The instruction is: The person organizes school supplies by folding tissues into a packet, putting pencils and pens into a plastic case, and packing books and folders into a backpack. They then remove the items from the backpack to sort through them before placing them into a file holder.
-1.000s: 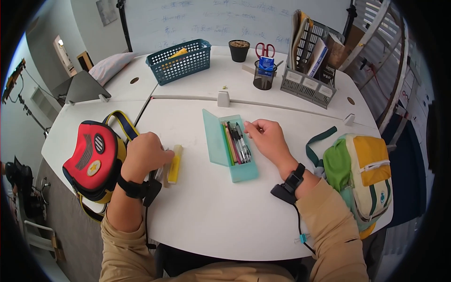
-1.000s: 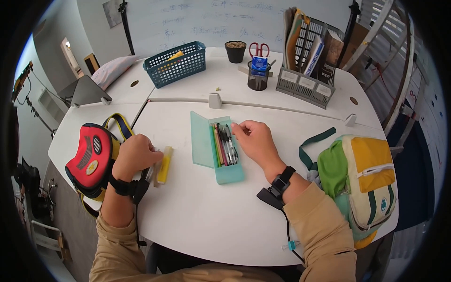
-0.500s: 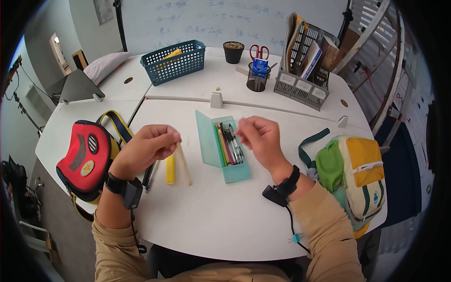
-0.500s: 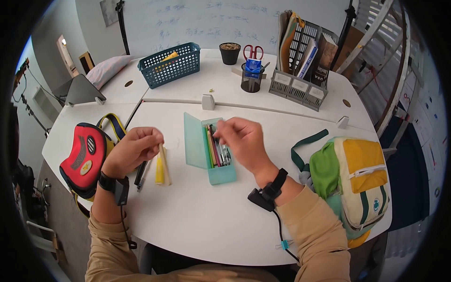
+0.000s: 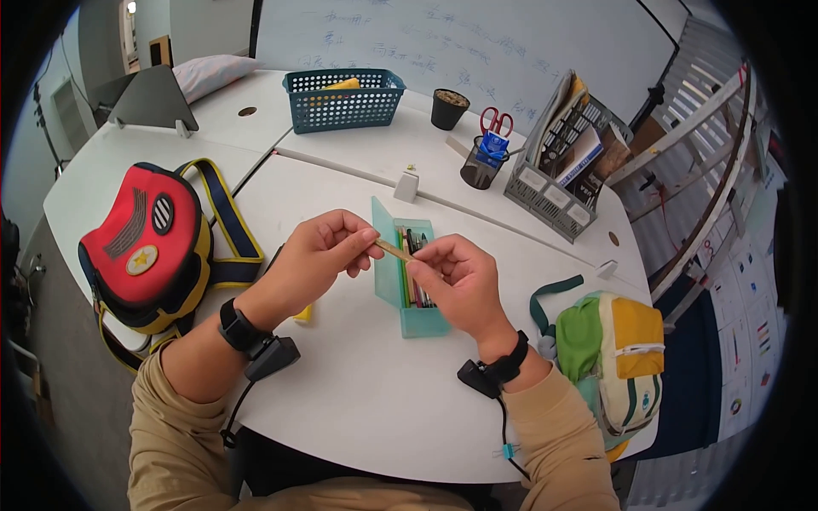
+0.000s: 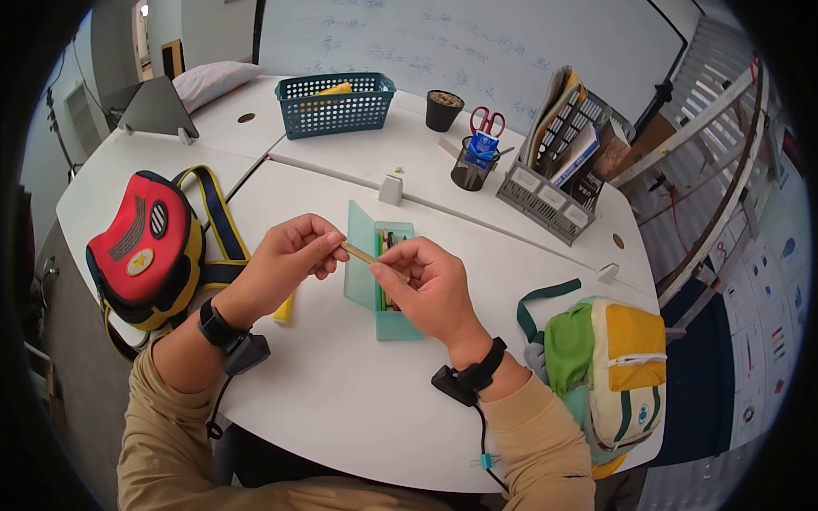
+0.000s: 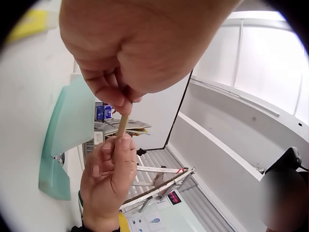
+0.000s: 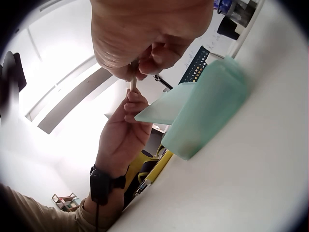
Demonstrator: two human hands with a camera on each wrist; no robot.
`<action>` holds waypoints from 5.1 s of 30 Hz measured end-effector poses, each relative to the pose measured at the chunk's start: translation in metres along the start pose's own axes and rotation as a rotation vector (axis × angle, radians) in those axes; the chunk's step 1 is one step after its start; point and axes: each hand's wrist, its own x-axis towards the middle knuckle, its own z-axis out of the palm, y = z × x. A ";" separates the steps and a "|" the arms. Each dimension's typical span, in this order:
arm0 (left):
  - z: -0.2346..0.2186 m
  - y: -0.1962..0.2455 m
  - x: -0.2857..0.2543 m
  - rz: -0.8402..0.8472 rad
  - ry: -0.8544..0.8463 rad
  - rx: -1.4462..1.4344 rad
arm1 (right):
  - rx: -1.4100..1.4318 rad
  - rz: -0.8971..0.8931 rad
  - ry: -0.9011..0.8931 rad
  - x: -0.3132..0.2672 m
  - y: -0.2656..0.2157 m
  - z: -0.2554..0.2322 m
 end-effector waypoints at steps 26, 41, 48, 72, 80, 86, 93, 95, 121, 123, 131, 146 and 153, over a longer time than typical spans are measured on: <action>0.012 -0.025 -0.007 0.034 0.002 0.423 | -0.629 -0.013 0.054 0.004 0.003 -0.002; 0.014 -0.028 -0.004 0.049 -0.015 0.419 | -0.211 0.405 0.190 0.011 0.029 -0.027; 0.014 -0.029 -0.006 0.089 0.005 0.518 | -0.047 0.468 0.118 0.010 0.030 -0.024; 0.013 -0.037 -0.009 0.147 0.003 0.759 | -0.276 0.410 0.037 0.008 0.025 -0.018; -0.014 -0.006 -0.006 0.467 0.338 1.029 | -0.262 0.383 0.041 0.008 0.028 -0.020; -0.060 -0.012 -0.014 0.104 0.440 1.515 | -0.230 0.394 0.057 0.007 0.027 -0.025; -0.051 -0.005 -0.021 -0.136 0.316 1.646 | -0.232 0.376 0.043 0.007 0.029 -0.028; -0.051 0.003 -0.027 -0.202 0.255 1.648 | -0.235 0.362 0.043 0.005 0.031 -0.028; -0.045 0.023 -0.029 -0.019 0.228 1.442 | -0.207 0.352 0.050 0.008 0.038 -0.025; -0.022 0.023 -0.025 0.100 0.193 1.229 | -0.202 0.474 0.029 0.008 0.022 -0.026; 0.047 -0.029 -0.035 0.336 -0.024 1.069 | -0.221 0.521 0.010 0.008 0.020 -0.024; 0.058 -0.035 -0.029 0.224 0.021 0.999 | 0.225 0.479 -0.069 0.015 0.036 -0.035; 0.056 -0.021 -0.035 0.144 0.058 0.629 | -0.171 0.303 -0.069 0.009 0.049 -0.031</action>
